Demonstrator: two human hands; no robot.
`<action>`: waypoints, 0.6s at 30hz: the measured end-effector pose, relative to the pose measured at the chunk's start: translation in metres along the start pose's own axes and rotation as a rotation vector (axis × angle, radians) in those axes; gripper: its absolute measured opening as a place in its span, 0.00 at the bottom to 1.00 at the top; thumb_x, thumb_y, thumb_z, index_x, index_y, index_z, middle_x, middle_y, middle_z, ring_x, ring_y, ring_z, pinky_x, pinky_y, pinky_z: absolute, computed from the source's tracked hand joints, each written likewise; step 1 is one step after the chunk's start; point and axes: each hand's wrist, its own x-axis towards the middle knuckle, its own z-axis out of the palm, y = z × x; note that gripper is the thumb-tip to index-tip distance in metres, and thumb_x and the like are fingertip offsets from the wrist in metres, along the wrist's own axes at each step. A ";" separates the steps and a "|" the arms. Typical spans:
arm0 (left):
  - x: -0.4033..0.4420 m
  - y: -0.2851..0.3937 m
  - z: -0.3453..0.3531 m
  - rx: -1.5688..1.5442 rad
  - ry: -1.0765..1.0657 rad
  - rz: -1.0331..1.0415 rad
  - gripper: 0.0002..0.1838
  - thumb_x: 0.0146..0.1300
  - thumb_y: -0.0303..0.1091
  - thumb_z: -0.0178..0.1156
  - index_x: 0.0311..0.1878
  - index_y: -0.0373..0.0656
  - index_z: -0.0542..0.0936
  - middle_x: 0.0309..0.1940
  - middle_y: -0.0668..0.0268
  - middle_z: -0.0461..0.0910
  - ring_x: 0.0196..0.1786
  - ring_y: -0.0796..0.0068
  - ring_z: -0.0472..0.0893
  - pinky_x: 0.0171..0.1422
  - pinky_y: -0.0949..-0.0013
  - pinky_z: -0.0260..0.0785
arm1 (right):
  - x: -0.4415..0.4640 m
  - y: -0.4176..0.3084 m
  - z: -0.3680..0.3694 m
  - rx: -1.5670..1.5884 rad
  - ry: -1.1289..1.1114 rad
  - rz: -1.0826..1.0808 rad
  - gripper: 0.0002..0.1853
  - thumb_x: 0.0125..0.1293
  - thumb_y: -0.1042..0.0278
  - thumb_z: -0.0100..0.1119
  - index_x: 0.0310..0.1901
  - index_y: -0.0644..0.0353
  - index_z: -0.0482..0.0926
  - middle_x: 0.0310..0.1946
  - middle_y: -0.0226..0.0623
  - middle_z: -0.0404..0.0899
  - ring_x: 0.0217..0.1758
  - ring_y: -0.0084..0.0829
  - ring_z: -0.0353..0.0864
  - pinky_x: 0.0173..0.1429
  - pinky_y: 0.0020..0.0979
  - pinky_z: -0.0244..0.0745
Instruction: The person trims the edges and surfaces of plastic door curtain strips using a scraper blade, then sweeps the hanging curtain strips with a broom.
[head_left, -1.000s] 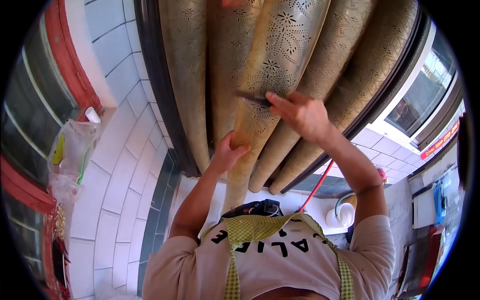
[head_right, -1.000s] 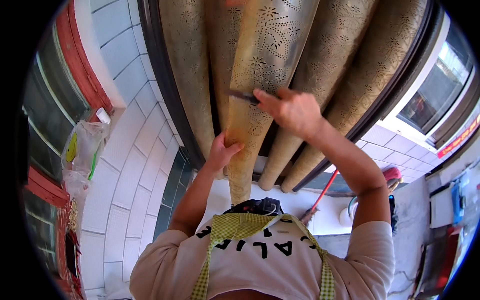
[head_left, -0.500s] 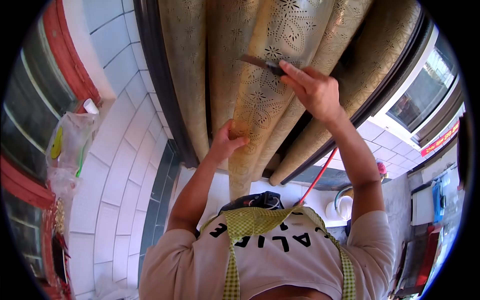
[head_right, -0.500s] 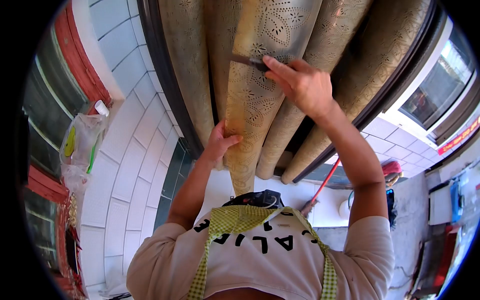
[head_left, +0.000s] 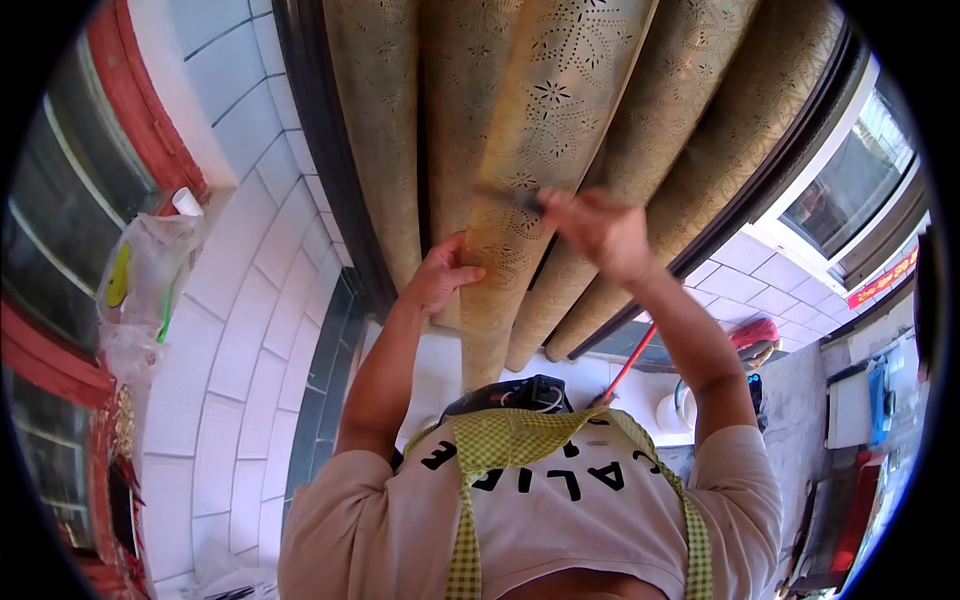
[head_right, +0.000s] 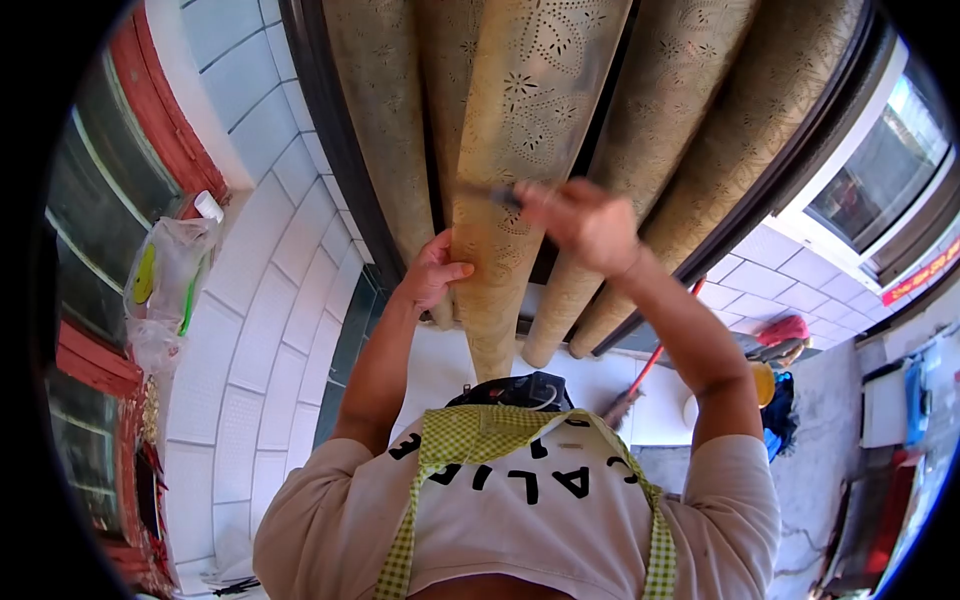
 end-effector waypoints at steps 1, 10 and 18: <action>0.000 0.001 0.001 -0.016 -0.006 0.005 0.31 0.55 0.21 0.63 0.64 0.42 0.67 0.54 0.65 0.75 0.56 0.71 0.75 0.62 0.66 0.67 | 0.015 0.007 -0.011 0.029 0.118 0.037 0.23 0.55 0.63 0.67 0.55 0.46 0.78 0.29 0.35 0.81 0.24 0.25 0.79 0.21 0.27 0.75; -0.002 -0.006 -0.016 -0.374 -0.008 0.092 0.29 0.60 0.23 0.58 0.66 0.43 0.64 0.57 0.64 0.74 0.58 0.68 0.75 0.63 0.63 0.67 | -0.019 -0.011 0.030 0.139 0.042 -0.161 0.24 0.55 0.54 0.66 0.56 0.38 0.78 0.20 0.28 0.73 0.17 0.26 0.73 0.16 0.30 0.69; 0.002 -0.003 -0.004 -0.245 -0.044 -0.015 0.35 0.58 0.29 0.62 0.69 0.43 0.61 0.60 0.63 0.71 0.60 0.69 0.73 0.62 0.66 0.68 | 0.021 0.014 0.009 1.247 0.151 0.686 0.29 0.68 0.57 0.55 0.67 0.56 0.57 0.32 0.32 0.77 0.20 0.19 0.73 0.23 0.20 0.69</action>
